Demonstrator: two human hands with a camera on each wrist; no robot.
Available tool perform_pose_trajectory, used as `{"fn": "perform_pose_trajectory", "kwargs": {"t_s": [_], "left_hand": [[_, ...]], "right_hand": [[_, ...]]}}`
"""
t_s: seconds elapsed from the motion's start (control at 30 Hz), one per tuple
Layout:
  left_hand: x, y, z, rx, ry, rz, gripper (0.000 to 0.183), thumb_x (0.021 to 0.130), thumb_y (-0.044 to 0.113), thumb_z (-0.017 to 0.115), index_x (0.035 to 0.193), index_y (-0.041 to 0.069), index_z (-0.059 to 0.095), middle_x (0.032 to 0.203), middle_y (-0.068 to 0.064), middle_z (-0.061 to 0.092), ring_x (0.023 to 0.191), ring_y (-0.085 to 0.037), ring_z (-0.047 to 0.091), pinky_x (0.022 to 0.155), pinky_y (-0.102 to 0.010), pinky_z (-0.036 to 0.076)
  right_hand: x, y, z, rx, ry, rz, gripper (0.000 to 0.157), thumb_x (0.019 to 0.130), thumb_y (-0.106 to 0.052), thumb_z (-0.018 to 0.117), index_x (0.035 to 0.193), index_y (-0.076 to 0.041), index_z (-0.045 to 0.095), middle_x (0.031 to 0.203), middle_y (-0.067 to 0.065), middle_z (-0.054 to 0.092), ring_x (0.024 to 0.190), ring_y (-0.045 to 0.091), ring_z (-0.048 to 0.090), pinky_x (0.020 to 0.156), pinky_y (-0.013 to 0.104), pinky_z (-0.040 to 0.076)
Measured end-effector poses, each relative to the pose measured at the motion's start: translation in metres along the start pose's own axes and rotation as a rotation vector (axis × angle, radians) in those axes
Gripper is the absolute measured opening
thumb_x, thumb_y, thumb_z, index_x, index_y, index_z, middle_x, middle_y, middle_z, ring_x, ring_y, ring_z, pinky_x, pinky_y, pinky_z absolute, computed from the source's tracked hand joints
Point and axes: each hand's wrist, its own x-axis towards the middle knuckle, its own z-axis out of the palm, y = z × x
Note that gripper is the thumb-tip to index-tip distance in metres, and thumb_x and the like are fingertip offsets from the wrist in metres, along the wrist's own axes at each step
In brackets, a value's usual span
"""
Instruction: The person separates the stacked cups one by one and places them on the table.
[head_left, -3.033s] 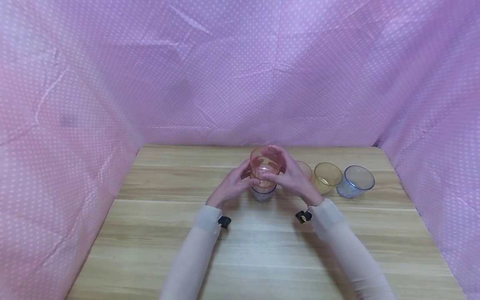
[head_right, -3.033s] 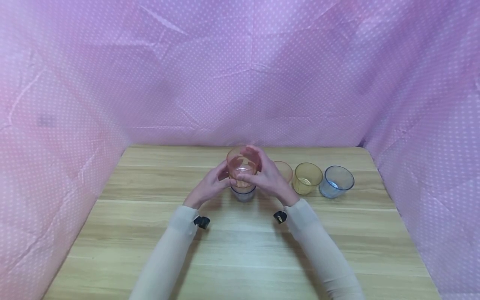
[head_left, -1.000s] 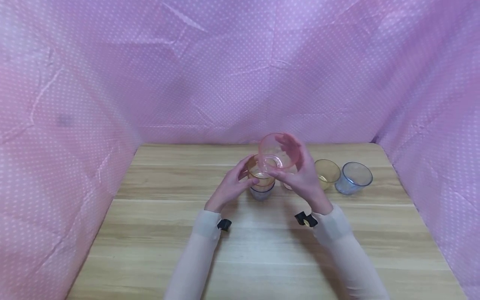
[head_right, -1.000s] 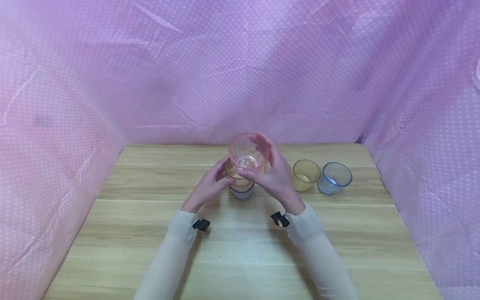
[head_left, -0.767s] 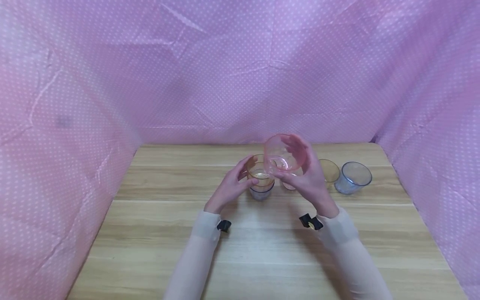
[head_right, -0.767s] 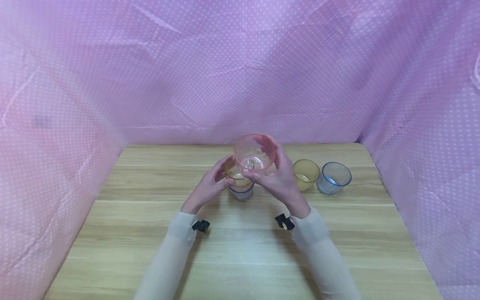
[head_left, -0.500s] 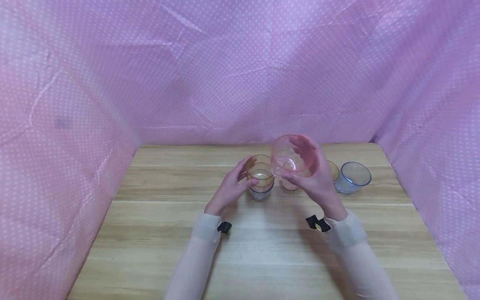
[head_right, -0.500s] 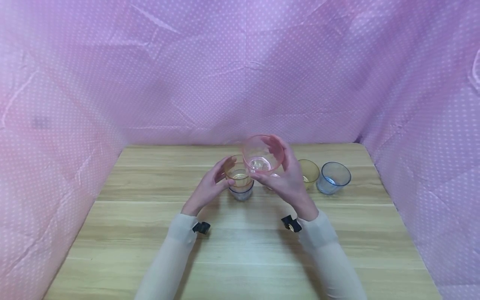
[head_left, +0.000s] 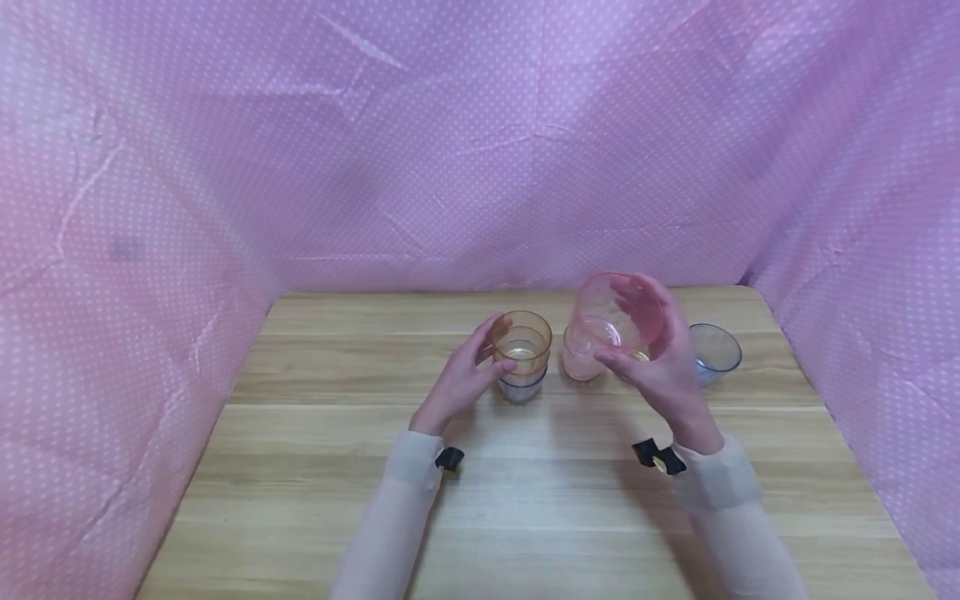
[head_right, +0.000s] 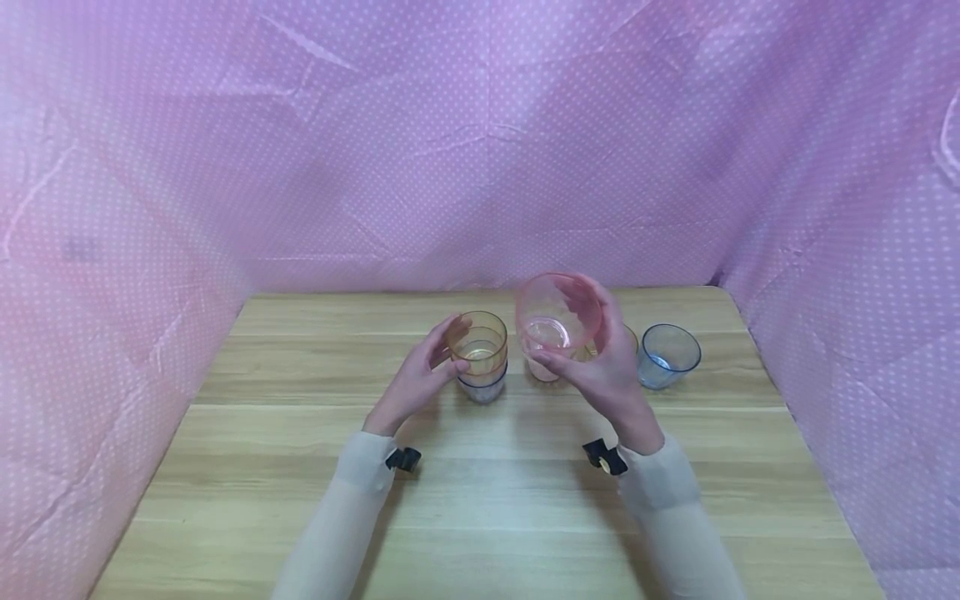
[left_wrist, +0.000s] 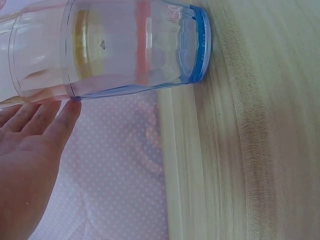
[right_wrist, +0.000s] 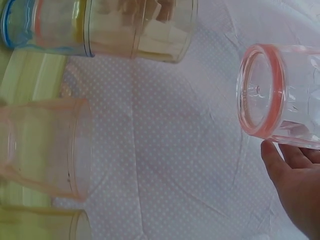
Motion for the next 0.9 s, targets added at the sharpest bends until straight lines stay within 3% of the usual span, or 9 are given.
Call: {"fn": "perform_pose_trajectory", "kwargs": {"t_s": [0.37,0.9], "left_hand": [[-0.001,0.000,0.001,0.017,0.014,0.010,0.074,0.096,0.013,0.075,0.159,0.008,0.037,0.157,-0.009,0.049,0.145,-0.024,0.046,0.119,-0.033,0.041],[-0.001,-0.001,0.001,0.022,0.006,0.001,0.077,0.097,0.021,0.075,0.161,0.007,0.034,0.158,-0.009,0.048,0.145,-0.025,0.045,0.120,-0.034,0.040]], "right_hand": [[-0.008,-0.010,-0.017,0.017,0.047,-0.012,0.092,0.071,-0.001,0.094,0.147,0.005,0.044,0.140,0.018,0.060,0.130,0.027,0.057,0.115,0.032,0.045],[-0.021,-0.015,-0.048,0.028,0.120,-0.014,0.090,0.069,0.019,0.087,0.147,0.010,0.043,0.140,0.022,0.060,0.127,0.031,0.056,0.113,0.031,0.045]]}}
